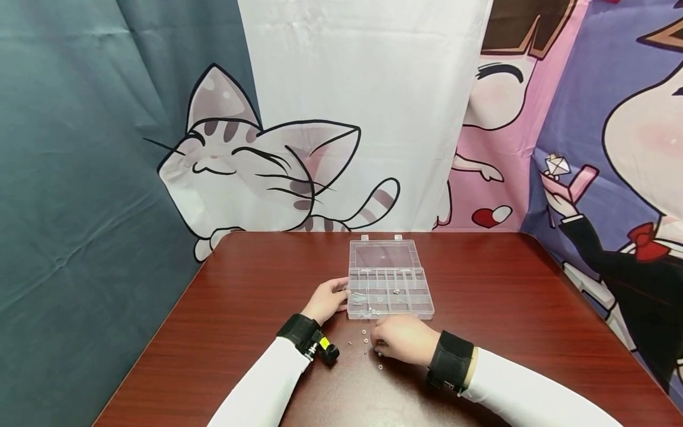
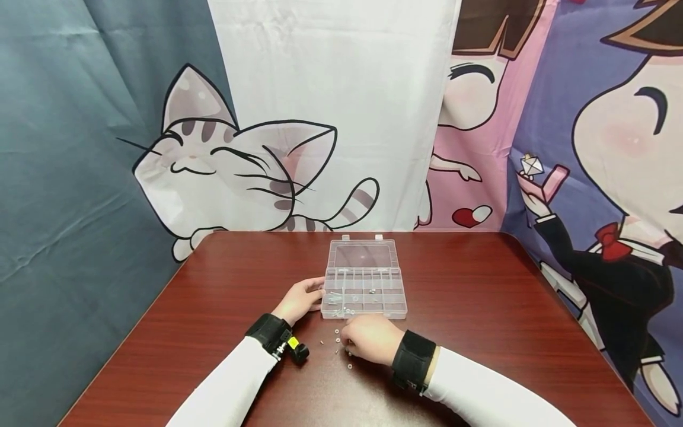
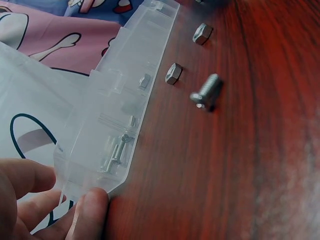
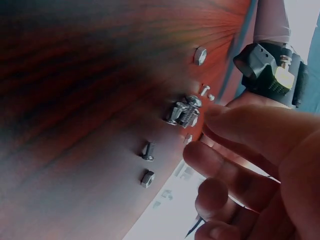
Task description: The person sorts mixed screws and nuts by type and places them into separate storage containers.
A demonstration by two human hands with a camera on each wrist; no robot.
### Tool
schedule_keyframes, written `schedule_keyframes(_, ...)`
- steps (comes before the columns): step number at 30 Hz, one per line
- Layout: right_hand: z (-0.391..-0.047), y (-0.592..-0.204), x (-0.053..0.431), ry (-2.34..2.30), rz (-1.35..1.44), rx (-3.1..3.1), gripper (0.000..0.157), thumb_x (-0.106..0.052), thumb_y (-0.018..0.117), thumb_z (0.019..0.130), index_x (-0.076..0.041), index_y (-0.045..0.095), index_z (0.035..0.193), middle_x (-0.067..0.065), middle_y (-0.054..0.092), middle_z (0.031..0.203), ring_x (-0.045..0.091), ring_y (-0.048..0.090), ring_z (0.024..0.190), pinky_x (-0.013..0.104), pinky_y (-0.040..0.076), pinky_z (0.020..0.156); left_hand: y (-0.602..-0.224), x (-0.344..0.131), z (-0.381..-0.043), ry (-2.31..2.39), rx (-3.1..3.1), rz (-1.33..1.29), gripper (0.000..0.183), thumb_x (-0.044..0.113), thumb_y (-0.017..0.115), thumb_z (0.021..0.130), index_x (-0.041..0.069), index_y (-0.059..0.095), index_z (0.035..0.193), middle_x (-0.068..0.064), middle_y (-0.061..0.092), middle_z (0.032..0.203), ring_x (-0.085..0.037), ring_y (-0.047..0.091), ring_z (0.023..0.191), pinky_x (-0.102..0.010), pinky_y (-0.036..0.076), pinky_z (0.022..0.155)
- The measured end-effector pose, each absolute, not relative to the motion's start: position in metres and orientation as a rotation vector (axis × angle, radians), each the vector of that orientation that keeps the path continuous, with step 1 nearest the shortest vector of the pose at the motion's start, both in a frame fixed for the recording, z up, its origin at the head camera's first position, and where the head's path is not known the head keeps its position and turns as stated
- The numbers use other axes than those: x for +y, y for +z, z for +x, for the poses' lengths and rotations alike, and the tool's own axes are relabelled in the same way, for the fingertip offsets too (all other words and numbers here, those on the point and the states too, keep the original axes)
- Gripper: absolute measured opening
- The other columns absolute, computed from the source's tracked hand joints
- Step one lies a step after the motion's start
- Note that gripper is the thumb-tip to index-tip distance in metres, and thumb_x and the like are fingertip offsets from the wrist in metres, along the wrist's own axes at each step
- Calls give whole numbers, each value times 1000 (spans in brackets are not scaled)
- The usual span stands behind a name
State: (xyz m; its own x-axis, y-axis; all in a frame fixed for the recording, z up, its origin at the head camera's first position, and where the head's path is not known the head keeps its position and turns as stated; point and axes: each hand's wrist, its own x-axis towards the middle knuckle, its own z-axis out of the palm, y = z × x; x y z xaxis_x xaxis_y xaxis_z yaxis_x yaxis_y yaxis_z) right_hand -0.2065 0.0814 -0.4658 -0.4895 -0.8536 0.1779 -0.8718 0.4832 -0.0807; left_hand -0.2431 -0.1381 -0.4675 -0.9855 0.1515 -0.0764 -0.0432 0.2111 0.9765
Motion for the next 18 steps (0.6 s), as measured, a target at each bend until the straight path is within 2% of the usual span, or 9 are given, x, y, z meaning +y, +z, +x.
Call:
schedule_keyframes(5, -210, -463, 76, 184, 1536, -2651, 18, -20, 78, 82, -22, 64, 71, -14, 55, 71, 2, 52, 63, 20, 43, 55, -478, -140, -251, 1884, 2329, 111, 45, 2, 52, 100, -9, 44, 144, -30, 51, 138, -41, 59, 116, -38, 59, 82)
schedule_keyframes(12, -211, -462, 74, 187, 1558, -2641, 14, -18, 80, 80, -22, 68, 73, -13, 60, 73, 1, 53, 64, 19, 44, 55, -502, -144, -267, 1861, 2356, 88, 45, 6, 53, 101, -3, 47, 145, -23, 55, 138, -31, 63, 114, -35, 60, 81)
schedule_keyframes(18, -208, -465, 72, 159, 1538, -2612, 20, -18, 79, 79, -22, 63, 69, -14, 55, 69, 1, 51, 61, 20, 42, 53, -503, -143, -264, 1861, 2364, 85, 45, 6, 54, 100, -4, 47, 144, -24, 55, 137, -31, 64, 111, -34, 60, 80)
